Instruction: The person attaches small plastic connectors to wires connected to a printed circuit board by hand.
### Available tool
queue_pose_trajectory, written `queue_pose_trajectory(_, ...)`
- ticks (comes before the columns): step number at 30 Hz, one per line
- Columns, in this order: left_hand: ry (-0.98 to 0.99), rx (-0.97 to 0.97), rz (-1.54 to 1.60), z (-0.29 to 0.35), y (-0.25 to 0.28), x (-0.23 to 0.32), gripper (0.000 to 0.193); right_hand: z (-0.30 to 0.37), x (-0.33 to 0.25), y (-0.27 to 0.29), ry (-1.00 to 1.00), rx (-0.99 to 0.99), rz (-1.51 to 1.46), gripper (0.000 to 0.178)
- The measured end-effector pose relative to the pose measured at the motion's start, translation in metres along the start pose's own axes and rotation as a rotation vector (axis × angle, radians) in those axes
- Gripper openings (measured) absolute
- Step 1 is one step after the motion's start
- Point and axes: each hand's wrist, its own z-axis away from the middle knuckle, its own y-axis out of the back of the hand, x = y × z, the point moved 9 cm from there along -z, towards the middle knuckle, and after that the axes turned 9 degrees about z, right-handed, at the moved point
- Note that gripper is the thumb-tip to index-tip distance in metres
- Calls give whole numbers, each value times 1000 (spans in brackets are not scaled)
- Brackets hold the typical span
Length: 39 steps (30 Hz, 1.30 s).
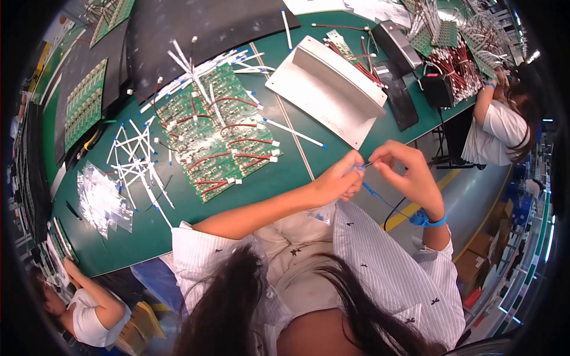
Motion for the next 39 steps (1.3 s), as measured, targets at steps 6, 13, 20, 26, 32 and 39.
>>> queue_pose_trajectory(6, -24, 8, 61, -4, 0, -3, 9, 3, -3, 1, 154, 72, -16, 11)
queue_pose_trajectory(13, -44, 36, -61, -2, -1, 1, 10, -2, 8, -11, 64, -17, -45, 5)
queue_pose_trajectory(20, -65, 76, -16, 0, -3, 10, 7, 2, 14, 9, 26, 201, -271, 6)
queue_pose_trajectory(26, -232, 72, 99, 11, -17, 52, 13, 34, -55, 35, 526, 682, 296, 18)
queue_pose_trajectory(32, -367, 79, 88, 21, -34, 76, 13, 49, -82, 10, 862, 789, 598, 21)
queue_pose_trajectory(39, -422, 173, 55, 27, -26, 90, 10, 33, -82, 23, 700, 647, 338, 16)
